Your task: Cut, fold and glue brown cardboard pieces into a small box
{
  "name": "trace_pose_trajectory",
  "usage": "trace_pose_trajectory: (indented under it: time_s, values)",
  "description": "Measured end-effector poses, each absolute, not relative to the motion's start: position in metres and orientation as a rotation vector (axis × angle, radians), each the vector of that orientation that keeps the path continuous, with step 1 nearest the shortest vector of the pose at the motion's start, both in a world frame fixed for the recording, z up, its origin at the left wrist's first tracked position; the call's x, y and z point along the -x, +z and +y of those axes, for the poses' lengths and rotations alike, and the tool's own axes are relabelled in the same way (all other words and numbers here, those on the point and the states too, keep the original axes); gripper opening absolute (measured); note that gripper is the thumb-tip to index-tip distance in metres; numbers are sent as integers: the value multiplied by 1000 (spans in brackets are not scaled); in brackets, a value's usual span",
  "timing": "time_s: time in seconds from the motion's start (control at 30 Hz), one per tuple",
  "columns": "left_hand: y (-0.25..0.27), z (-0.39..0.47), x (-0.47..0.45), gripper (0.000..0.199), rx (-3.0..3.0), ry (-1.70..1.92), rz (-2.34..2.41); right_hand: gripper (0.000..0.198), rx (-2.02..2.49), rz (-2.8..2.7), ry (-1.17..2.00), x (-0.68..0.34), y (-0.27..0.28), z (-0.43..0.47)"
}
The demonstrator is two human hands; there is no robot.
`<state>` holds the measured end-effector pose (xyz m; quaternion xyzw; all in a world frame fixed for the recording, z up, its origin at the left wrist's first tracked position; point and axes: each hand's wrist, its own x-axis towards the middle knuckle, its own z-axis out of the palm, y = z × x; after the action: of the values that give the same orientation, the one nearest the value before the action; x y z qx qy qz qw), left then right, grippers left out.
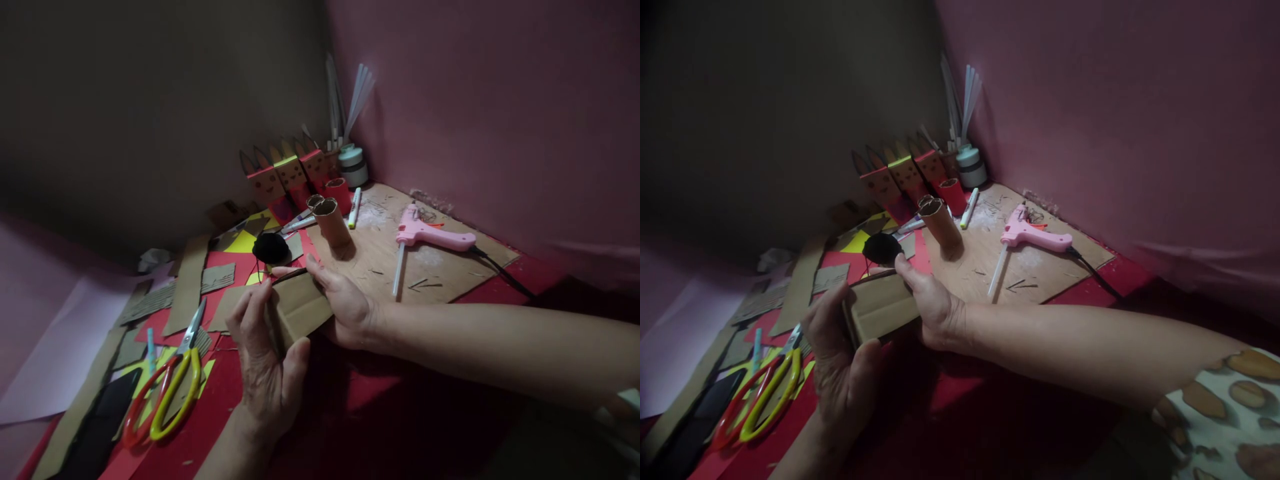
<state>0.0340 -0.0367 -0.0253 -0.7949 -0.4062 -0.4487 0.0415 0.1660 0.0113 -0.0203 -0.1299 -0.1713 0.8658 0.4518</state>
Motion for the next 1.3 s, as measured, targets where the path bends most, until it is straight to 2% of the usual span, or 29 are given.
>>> trace_pose_trajectory:
  time_s: [0.43,0.83,1.3]
  values:
    - [-21,-38,-35,60,2458,-1375,-1261,38,407,-473,2125,-166,-19,12]
    - [-22,-39,-34,61,2463,-1409,-1279,53,356,-484,2139,-167,-18,11]
    - [-24,-40,-33,61,2416,-1439,-1306,47,334,-465,2184,-167,-20,13]
